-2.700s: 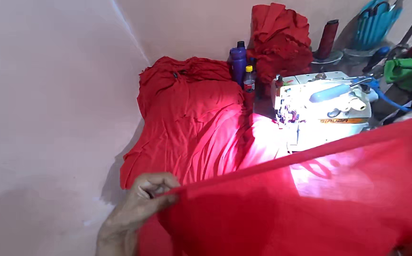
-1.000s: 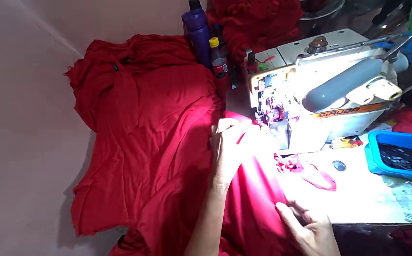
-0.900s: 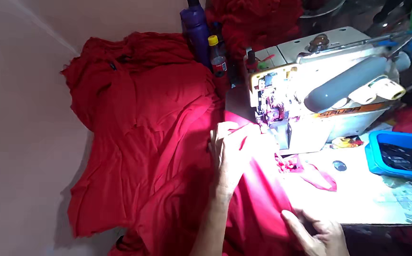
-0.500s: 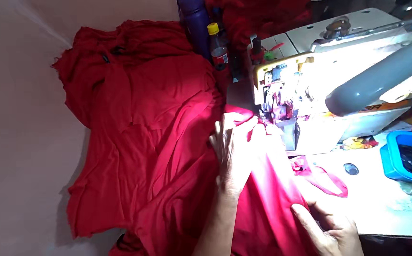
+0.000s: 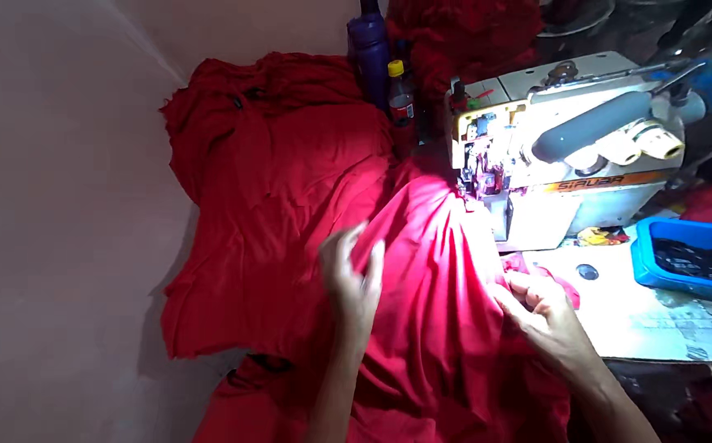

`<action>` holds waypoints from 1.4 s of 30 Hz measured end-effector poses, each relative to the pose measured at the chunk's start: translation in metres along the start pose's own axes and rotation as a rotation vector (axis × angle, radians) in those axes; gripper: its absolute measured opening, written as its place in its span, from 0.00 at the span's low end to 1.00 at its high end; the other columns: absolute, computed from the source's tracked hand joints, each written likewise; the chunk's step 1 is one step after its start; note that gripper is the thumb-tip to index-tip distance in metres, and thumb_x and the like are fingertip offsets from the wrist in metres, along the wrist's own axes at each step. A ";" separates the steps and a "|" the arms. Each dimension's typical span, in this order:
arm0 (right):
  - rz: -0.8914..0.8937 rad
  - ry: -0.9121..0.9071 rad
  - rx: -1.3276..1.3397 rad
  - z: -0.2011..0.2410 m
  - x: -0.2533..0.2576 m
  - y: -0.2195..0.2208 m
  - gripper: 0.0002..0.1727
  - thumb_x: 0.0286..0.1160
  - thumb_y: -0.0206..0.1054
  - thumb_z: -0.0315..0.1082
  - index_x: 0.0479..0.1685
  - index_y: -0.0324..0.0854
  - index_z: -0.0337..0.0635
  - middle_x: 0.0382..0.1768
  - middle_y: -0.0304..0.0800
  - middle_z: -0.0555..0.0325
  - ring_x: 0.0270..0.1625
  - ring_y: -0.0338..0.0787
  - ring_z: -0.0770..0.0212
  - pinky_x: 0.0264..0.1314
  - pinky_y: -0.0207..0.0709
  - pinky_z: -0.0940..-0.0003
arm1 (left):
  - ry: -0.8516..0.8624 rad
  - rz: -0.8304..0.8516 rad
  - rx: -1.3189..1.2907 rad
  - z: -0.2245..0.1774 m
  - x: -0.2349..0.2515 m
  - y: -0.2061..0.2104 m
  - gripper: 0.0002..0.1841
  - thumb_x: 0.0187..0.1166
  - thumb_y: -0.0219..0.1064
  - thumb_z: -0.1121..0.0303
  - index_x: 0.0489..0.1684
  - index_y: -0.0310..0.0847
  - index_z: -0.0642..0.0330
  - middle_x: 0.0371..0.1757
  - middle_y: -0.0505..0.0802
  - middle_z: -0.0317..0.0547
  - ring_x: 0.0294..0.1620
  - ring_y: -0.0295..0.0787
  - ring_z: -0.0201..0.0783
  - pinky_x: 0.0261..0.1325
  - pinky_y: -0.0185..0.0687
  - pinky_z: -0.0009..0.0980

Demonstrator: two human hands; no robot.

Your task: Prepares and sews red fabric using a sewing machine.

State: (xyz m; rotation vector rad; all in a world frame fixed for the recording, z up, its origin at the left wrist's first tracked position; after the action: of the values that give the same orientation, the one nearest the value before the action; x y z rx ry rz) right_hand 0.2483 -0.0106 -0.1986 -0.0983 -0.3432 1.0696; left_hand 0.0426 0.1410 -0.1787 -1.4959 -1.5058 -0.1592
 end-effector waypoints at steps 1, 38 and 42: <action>0.061 0.042 0.077 -0.003 -0.008 -0.003 0.09 0.79 0.63 0.35 0.38 0.88 0.42 0.26 0.87 0.75 0.28 0.82 0.87 0.33 0.76 0.90 | -0.071 -0.070 0.000 0.011 -0.034 -0.022 0.25 0.78 0.69 0.63 0.64 0.78 0.77 0.64 0.86 0.71 0.66 0.83 0.59 0.66 0.80 0.50; 0.445 0.434 0.506 -0.016 -0.127 0.036 0.10 0.80 0.55 0.19 0.52 0.79 0.35 0.43 0.92 0.75 0.48 0.88 0.85 0.59 0.82 0.81 | -0.083 0.007 0.162 0.011 -0.101 -0.046 0.19 0.68 0.66 0.68 0.54 0.88 0.70 0.52 0.90 0.61 0.55 0.86 0.49 0.59 0.81 0.37; 0.465 0.453 0.513 -0.032 -0.136 0.037 0.12 0.79 0.56 0.19 0.51 0.82 0.38 0.42 0.94 0.74 0.48 0.91 0.81 0.59 0.84 0.76 | -0.214 0.119 0.267 0.020 -0.103 -0.047 0.15 0.68 0.69 0.73 0.52 0.92 0.64 0.46 0.93 0.55 0.46 0.90 0.51 0.51 0.83 0.46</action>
State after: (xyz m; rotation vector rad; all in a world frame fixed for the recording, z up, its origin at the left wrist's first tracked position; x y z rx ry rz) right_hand 0.1685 -0.1083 -0.2693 0.0441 0.3861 1.5227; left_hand -0.0298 0.0714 -0.2343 -1.4137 -1.5316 0.2710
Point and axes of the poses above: each hand's wrist, its own x-axis towards the middle knuckle, its own y-axis out of the palm, z = x × y, the point moved 1 cm from there along x, towards the middle knuckle
